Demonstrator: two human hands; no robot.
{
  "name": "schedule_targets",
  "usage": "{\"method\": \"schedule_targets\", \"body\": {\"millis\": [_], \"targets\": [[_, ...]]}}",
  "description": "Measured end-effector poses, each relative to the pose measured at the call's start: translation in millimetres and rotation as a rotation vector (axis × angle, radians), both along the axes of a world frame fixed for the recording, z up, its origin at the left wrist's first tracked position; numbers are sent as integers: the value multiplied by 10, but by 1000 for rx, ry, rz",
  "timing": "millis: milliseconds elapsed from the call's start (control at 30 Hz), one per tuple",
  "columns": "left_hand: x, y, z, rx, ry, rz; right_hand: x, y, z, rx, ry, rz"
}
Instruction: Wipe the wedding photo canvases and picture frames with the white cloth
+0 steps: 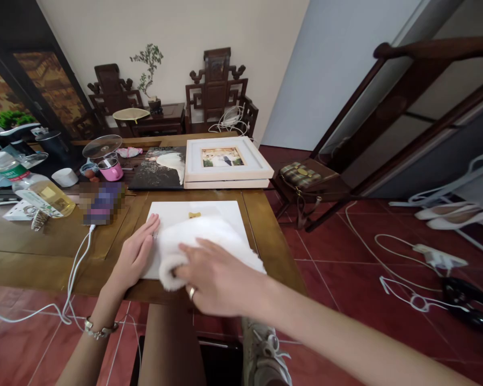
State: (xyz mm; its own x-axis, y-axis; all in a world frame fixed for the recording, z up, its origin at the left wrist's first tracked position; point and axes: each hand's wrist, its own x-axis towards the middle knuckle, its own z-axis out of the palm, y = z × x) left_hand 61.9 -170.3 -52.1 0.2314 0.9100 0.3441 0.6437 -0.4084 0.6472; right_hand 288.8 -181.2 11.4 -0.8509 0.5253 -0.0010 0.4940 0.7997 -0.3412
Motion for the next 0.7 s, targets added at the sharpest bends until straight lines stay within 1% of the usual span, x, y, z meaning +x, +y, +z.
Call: {"method": "schedule_targets", "body": {"millis": [67, 100, 167, 267, 367, 467, 500, 567, 633, 700], "targets": [[9, 28, -22, -17, 51, 4, 25, 221, 24, 38, -42, -110], [12, 39, -34, -28, 66, 3, 11, 348, 27, 61, -66, -137], [14, 54, -52, -42, 81, -6, -76, 608, 24, 94, -90, -153], [11, 58, -58, -41, 79, -5, -318, 925, 20, 89, -62, -118], [7, 52, -47, -42, 68, 9, -575, 1090, 36, 56, -41, -79], [3, 50, -39, -47, 67, 4, -684, 1135, 49, 40, -37, -105], [2, 50, -39, -47, 67, 0, -667, 1138, 47, 38, -38, -131], [-2, 50, -45, -44, 67, -6, -541, 1135, 32, 37, -38, -194], [-5, 49, -53, -44, 70, -6, -309, 1122, 0, 36, -35, -262], [-6, 46, -58, -48, 71, -4, -14, 1091, -49, 38, -27, -332]]}}
